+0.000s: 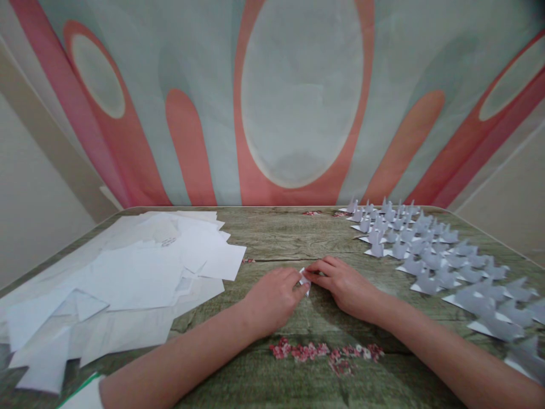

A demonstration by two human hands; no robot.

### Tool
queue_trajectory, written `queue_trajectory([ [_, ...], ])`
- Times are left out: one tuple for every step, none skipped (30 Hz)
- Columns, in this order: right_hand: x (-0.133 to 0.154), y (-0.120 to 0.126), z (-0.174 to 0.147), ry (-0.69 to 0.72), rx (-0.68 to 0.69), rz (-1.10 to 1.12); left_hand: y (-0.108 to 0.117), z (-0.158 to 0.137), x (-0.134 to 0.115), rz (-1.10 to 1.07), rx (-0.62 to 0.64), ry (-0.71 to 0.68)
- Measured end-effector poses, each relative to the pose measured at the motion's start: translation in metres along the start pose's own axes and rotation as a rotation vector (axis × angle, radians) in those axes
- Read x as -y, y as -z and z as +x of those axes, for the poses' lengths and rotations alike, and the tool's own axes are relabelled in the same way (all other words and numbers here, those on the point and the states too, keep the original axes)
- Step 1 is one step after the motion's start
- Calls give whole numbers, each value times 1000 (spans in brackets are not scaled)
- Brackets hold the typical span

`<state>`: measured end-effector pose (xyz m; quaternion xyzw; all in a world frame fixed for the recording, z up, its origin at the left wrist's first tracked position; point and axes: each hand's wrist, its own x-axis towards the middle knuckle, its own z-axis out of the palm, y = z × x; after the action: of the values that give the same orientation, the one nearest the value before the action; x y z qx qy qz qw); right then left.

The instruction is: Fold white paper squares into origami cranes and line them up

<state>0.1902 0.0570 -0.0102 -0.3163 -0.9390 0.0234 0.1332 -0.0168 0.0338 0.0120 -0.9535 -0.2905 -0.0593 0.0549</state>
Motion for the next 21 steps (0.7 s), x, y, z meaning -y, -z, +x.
queue_trajectory([
  [1,0,0,-3,4,-11,0,0,-2,11,6,12],
  [1,1,1,-6,8,-21,1,-1,-4,21,15,22],
  [2,1,1,-9,10,-32,2,-2,-6,29,29,28],
  [3,2,1,-11,11,-42,3,-3,-8,36,47,30],
  [4,2,1,-13,13,-52,4,-5,-9,41,67,30],
  [4,3,1,-16,15,-61,5,-6,-11,46,90,30],
  [5,3,1,-20,18,-68,6,-7,-12,49,113,32],
  [5,3,2,-23,19,-74,6,-9,-13,52,134,39],
  [6,3,2,-26,21,-78,6,-10,-14,54,149,47],
  [7,3,2,-28,22,-82,6,-10,-15,56,157,55],
  [7,3,2,-31,24,-87,5,-11,-16,58,158,59],
  [8,3,2,-33,26,-93,3,-11,-16,60,150,59],
  [8,3,2,-36,28,-98,2,-12,-16,64,133,58],
  [9,2,2,-39,31,-104,1,-12,-16,68,114,57],
  [9,2,2,-43,35,-110,-1,-12,-15,73,97,55],
  [10,2,2,-47,37,-115,-2,-12,-15,77,83,53],
  [10,2,2,-51,38,-119,-2,-13,-14,80,74,51],
  [11,2,2,-55,38,-122,-3,-13,-13,80,69,50],
  [12,2,2,-59,35,-125,-3,-12,-12,77,65,46],
  [12,2,2,-62,31,-127,-3,-12,-11,66,59,40],
  [13,2,2,-62,24,-128,-3,-12,-10,48,49,35],
])
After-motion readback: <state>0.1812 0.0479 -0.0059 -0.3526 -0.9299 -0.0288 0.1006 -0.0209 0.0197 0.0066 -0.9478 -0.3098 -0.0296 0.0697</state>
